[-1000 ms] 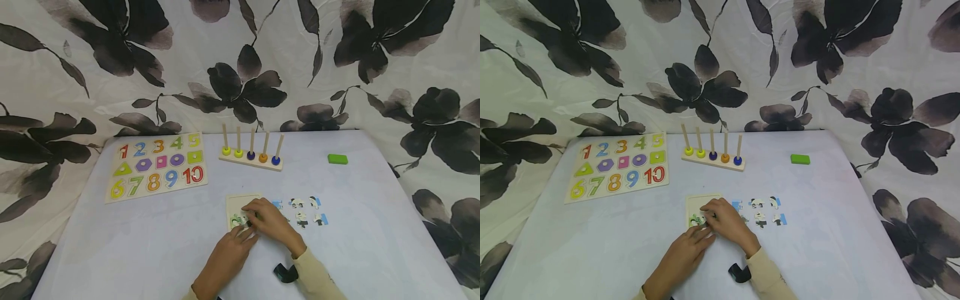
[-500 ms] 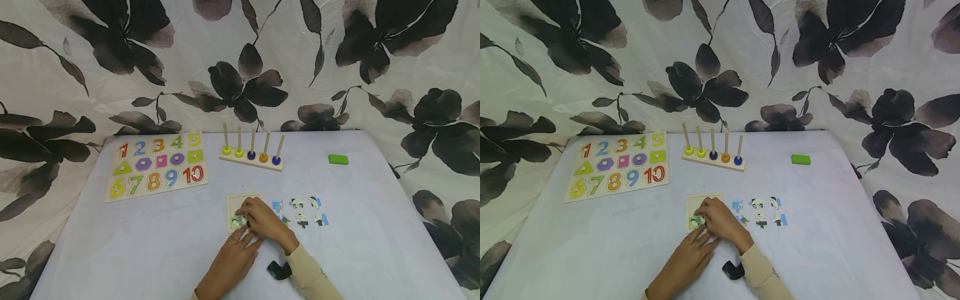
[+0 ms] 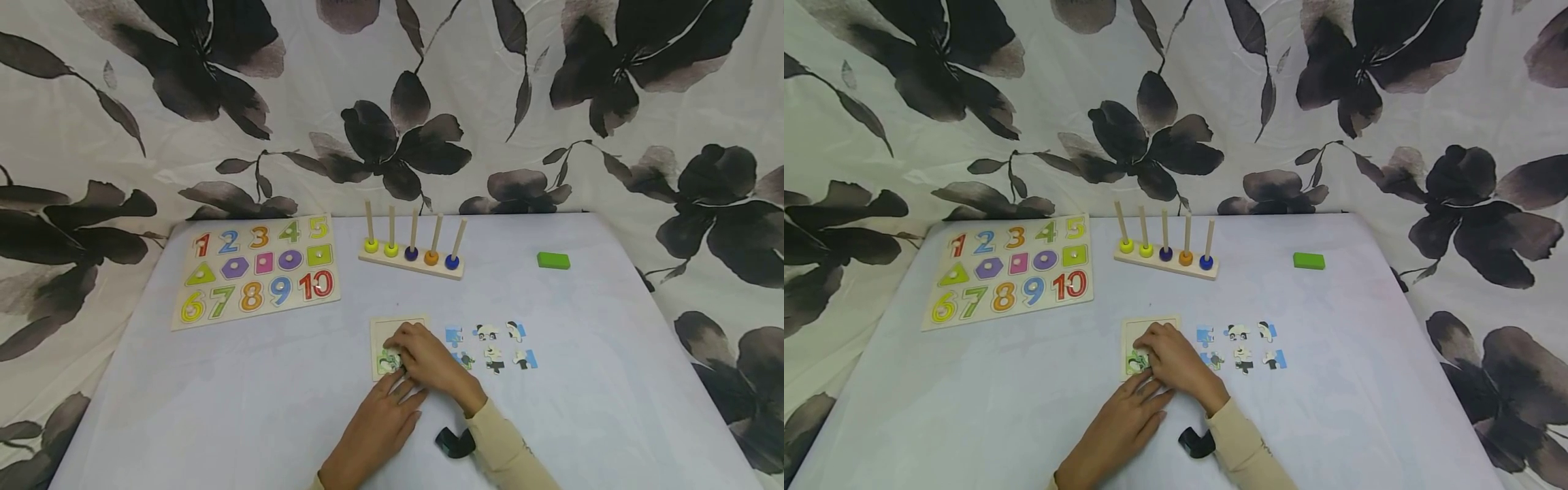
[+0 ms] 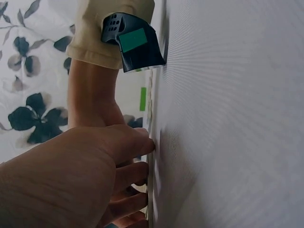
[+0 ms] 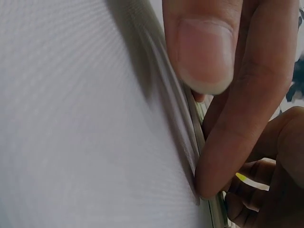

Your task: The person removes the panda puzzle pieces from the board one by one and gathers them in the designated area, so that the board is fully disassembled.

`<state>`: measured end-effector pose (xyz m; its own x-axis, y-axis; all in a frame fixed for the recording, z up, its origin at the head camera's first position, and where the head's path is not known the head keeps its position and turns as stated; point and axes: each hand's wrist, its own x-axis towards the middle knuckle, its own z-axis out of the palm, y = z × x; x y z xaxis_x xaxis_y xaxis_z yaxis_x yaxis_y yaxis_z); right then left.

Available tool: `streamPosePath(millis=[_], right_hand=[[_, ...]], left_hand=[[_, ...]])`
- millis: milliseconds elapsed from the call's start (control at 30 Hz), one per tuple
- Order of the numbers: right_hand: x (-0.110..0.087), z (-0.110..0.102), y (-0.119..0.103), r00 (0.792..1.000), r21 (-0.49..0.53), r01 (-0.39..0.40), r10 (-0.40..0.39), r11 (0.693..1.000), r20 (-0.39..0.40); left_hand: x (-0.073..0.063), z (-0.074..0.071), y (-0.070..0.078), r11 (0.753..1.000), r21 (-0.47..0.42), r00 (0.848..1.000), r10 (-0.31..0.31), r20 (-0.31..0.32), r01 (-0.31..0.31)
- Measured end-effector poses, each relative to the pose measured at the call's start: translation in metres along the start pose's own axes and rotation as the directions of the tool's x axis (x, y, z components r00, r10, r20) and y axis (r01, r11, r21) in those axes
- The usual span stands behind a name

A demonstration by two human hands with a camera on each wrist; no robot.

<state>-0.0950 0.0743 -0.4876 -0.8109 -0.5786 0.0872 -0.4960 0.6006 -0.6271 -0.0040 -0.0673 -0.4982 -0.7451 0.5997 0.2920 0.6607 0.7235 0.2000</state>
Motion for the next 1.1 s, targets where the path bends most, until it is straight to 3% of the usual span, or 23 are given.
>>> streamPosePath(millis=[267,800,1100], right_hand=[[-0.001,0.001,0.001,1.0,0.043,-0.008,0.008,0.999,0.006],[-0.005,-0.004,0.008,0.998,0.279,-0.049,0.04,0.959,0.038],[-0.004,-0.003,0.013,0.999,0.305,0.0,-0.016,0.952,0.048]], left_hand=[[0.0,0.0,0.0,1.0,-0.027,1.0,-0.012,0.015,0.013],[-0.001,0.002,-0.001,1.0,-0.016,0.999,-0.021,0.044,0.022],[-0.001,0.001,-0.001,0.999,-0.025,0.996,-0.034,0.079,0.036]])
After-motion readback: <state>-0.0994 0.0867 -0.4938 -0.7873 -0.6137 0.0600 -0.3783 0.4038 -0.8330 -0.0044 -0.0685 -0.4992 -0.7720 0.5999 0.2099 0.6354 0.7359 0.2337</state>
